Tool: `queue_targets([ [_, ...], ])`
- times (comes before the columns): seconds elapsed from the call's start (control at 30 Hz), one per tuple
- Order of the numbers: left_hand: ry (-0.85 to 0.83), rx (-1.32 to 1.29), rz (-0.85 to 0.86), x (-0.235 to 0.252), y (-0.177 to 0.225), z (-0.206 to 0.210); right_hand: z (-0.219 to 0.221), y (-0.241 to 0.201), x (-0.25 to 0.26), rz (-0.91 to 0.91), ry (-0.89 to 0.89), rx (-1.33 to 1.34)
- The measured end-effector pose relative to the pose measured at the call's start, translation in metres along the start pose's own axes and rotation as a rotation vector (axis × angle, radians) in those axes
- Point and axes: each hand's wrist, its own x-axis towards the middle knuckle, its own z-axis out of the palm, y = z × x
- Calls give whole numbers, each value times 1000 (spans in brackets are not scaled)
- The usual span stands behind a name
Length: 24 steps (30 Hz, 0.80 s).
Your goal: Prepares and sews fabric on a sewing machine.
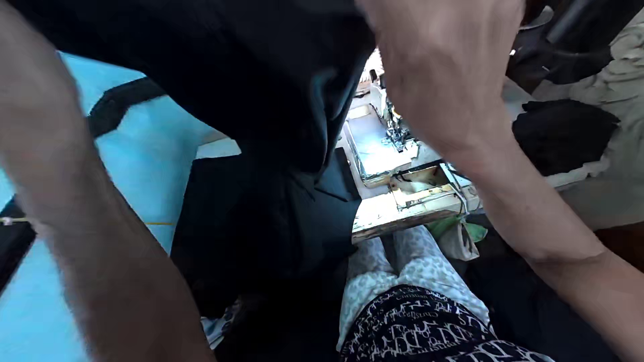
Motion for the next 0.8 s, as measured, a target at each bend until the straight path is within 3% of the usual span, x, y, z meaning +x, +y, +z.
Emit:
queue_targets([
  [0.07,-165,2,80,-34,24,5,-1,-8,-37,-116,-144,180],
  [0.13,-403,-74,38,-90,52,13,8,-11,-88,-178,-274,333],
  [0.2,-633,-116,-44,-142,48,23,14,-12,-135,-174,-409,355],
  [0.27,-727,-229,-83,-178,37,29,16,-10,-165,-147,-499,361],
  [0.4,-712,-394,-47,-213,39,25,15,-4,-180,-93,-573,386],
  [0.53,-520,-328,163,-217,47,31,17,-3,-177,74,-495,452],
  [0.6,-418,-354,191,-213,54,31,15,-4,-171,245,-456,592],
  [0.7,-402,-641,166,-207,63,34,7,-12,-159,598,-487,884],
  [0.77,-386,-797,62,-210,72,44,10,-22,-160,884,-483,1075],
  [0.8,-348,-757,-13,-215,79,50,13,-27,-163,962,-509,1080],
])
